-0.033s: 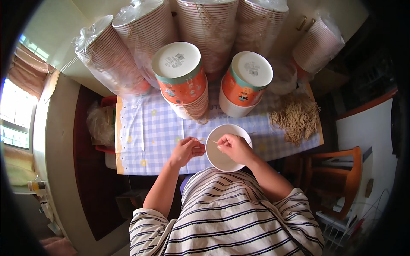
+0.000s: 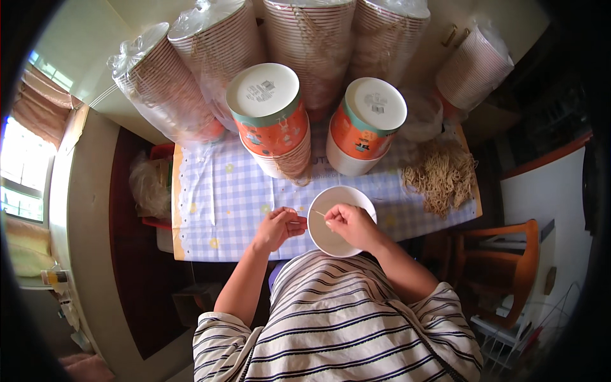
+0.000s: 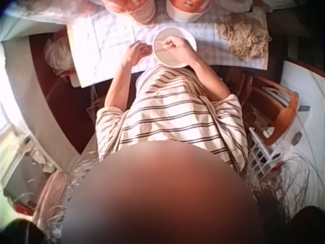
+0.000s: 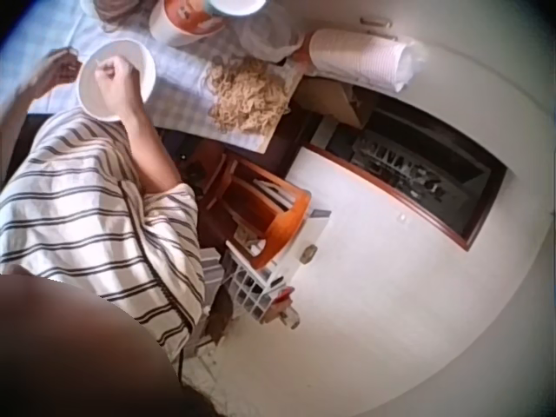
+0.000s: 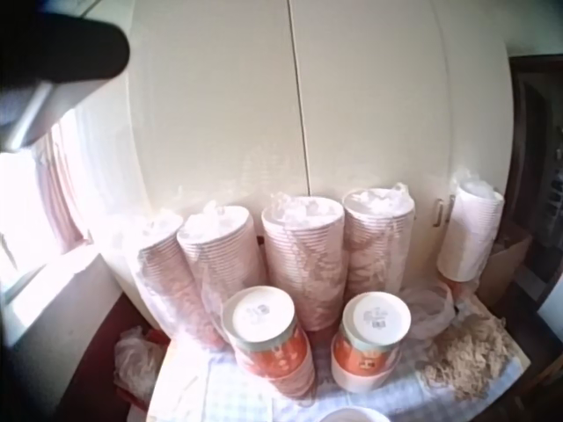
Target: Inspecting and preparing paper bowls for packaging at a workbench.
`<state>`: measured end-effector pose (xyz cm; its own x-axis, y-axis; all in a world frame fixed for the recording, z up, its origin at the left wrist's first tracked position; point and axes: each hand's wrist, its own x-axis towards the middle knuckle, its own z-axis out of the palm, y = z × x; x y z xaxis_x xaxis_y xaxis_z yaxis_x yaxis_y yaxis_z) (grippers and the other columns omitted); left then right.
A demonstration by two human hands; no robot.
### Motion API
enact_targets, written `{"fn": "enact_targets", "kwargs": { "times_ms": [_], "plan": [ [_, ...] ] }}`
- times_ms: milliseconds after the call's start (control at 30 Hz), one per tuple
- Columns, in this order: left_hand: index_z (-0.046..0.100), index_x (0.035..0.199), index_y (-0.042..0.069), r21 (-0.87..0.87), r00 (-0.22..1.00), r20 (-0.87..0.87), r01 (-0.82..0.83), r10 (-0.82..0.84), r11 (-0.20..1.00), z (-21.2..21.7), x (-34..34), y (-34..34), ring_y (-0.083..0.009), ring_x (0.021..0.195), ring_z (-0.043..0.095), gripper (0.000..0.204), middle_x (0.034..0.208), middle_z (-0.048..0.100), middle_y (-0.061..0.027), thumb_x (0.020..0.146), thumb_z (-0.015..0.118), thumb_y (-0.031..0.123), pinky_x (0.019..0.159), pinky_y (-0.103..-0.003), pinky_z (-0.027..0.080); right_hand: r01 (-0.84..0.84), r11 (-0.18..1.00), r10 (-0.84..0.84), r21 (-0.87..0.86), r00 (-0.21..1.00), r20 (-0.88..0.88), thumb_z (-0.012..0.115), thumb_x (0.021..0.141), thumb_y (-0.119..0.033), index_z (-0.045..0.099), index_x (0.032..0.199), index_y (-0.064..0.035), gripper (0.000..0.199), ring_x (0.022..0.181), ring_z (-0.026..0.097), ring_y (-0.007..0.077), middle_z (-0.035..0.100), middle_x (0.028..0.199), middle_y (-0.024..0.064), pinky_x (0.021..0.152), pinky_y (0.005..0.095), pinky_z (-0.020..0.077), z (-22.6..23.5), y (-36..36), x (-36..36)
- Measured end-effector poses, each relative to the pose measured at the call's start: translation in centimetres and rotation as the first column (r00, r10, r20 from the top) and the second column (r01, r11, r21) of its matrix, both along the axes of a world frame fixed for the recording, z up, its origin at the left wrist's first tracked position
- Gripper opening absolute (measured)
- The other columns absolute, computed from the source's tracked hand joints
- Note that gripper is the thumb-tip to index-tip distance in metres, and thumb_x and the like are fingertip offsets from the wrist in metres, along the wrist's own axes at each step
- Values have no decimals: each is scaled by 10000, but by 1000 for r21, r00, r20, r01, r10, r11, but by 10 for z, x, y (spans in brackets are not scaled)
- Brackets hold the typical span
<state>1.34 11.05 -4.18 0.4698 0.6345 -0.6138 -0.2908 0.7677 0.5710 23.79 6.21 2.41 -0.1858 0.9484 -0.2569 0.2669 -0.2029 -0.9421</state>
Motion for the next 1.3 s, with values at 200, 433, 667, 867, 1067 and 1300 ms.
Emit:
{"fn": "enact_targets", "kwargs": {
  "times_ms": [200,433,667,867,1067,1300],
  "plan": [
    [557,920,64,-161,956,246,-125,162,979,-11,2,-36,-308,910,626,201,974,621,-191,955,401,186,837,-429,504,-148,989,148,8,983,-108,571,869,-89,616,961,19,149,734,600,116,642,796,69,683,256,482,3,-52,-23],
    [576,923,80,-138,923,339,-140,180,980,-16,-4,-56,-300,1016,589,201,1048,615,-165,942,414,198,920,-422,453,-261,903,151,341,936,317,582,798,-73,598,955,16,181,785,610,306,632,870,158,718,393,488,-14,-57,-31],
    [579,926,64,45,928,358,-126,101,991,-16,11,-70,-266,1091,541,172,1153,583,-162,934,463,191,981,-419,387,-307,815,25,492,866,500,603,749,-23,603,1013,-10,264,855,596,291,626,926,130,780,377,479,-42,-46,-20],
    [571,865,31,180,988,149,-64,37,982,-13,31,-67,-205,1044,542,90,1106,587,-142,881,488,60,966,-349,392,-55,987,59,153,998,-23,639,803,-68,661,878,-12,96,775,653,223,666,796,126,721,288,489,-71,-46,-26],
    [570,896,3,316,996,28,-91,87,944,-19,32,-71,-189,963,592,78,969,623,-116,888,504,43,901,-323,454,-90,979,81,185,995,60,638,814,-111,657,836,0,115,751,641,167,668,789,104,685,284,492,-64,-45,-25],
    [552,950,-41,451,986,-138,-21,93,892,-10,32,-82,-150,825,628,112,890,632,-89,913,530,62,777,-275,516,195,980,-193,26,979,-71,653,824,-138,648,843,12,151,670,620,115,664,757,74,615,260,497,-55,-41,-32]
  ]
}}
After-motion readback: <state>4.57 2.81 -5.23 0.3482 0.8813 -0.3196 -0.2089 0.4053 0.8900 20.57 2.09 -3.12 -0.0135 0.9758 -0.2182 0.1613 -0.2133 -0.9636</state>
